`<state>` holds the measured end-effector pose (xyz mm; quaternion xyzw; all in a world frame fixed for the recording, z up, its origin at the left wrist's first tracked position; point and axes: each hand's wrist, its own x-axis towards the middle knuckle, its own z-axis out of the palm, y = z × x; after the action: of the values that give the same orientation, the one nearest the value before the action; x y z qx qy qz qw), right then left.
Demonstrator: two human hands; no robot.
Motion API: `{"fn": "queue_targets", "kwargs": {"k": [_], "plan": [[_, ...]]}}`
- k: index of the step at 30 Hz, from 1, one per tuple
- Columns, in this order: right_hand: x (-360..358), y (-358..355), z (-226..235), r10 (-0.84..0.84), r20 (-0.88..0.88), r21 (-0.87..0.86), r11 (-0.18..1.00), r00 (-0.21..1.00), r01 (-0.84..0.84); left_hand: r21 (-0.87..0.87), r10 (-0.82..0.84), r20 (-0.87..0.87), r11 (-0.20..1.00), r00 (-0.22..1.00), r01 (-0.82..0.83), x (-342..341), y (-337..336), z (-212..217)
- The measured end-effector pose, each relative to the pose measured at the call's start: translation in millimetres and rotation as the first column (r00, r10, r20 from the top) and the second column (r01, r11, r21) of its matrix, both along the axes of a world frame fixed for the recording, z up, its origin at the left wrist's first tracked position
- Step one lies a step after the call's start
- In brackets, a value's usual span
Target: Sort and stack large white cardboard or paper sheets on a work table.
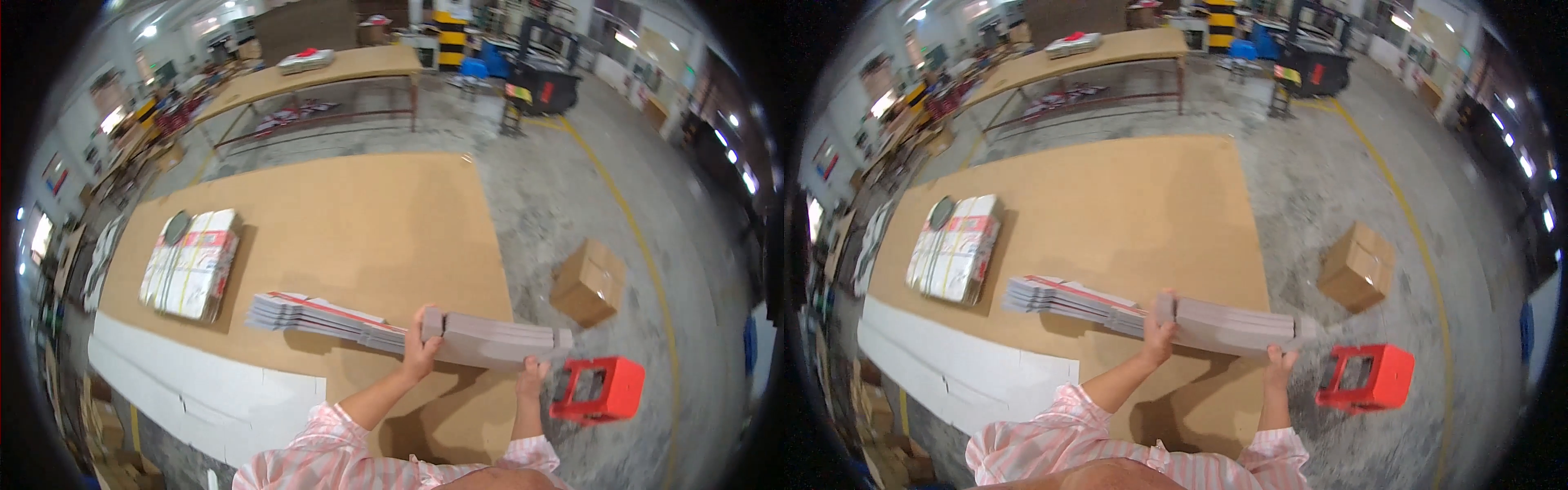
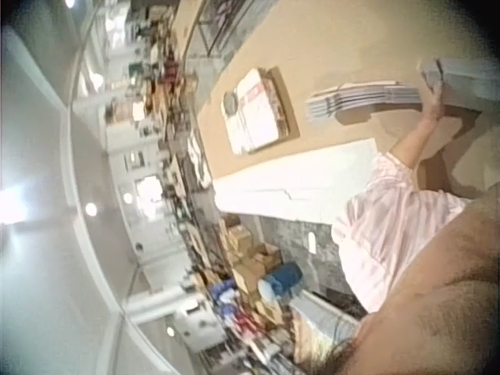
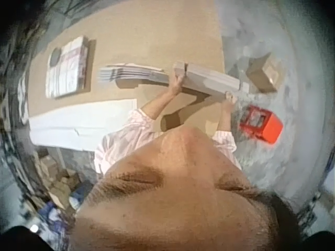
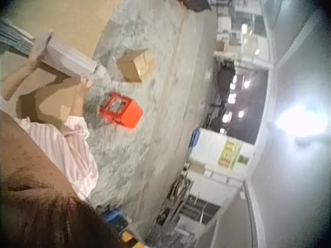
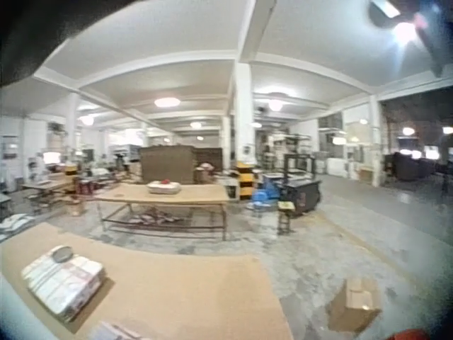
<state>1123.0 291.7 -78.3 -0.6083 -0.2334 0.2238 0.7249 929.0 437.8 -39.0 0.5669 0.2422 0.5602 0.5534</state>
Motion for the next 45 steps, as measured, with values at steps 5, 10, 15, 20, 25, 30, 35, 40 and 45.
{"fn": "queue_targets", "kwargs": {"k": [5,10,15,20,25,30,35,40,45], "plan": [[-28,0,21,-0.142,0.013,0.216,0.967,0.99,0.136,-0.164,0.01,-0.125,0.986,0.992,-0.031,-17,3,12],[3,-27,-16,-0.045,0.012,0.117,0.992,0.999,0.043,-0.016,0.016,-0.095,1.0,0.995,-0.018,2,-4,6],[-1,-31,-9,0.062,-0.001,0.002,0.998,0.998,-0.062,-0.125,-0.054,-0.279,0.992,0.959,0.02,-4,-3,18],[2,-32,-29,-0.078,0.08,0.107,0.992,0.994,0.069,0.222,0.05,-0.416,0.974,0.908,0.048,-29,-5,26],[14,-37,-78,-0.187,0.092,0.041,0.982,0.978,0.184,0.52,0.544,-0.53,0.815,0.651,-0.257,-127,24,-29],[78,-72,-132,-0.141,0.13,0.025,0.99,0.981,0.139,0.382,0.41,-0.453,0.892,0.792,-0.243,-93,39,-53],[-15,-45,-2,0.016,-0.07,-0.051,0.998,0.997,-0.02,-0.194,0.235,-0.345,0.929,0.909,-0.314,-92,49,-69],[-9,-39,-28,-0.308,-0.089,-0.126,0.947,0.947,0.296,-0.133,0.178,-0.432,0.957,0.884,-0.258,-97,47,-60],[36,-55,-92,-0.246,-0.189,-0.226,0.953,0.951,0.202,0.197,0.022,-0.627,0.972,0.779,0.132,-146,72,-24]]}}
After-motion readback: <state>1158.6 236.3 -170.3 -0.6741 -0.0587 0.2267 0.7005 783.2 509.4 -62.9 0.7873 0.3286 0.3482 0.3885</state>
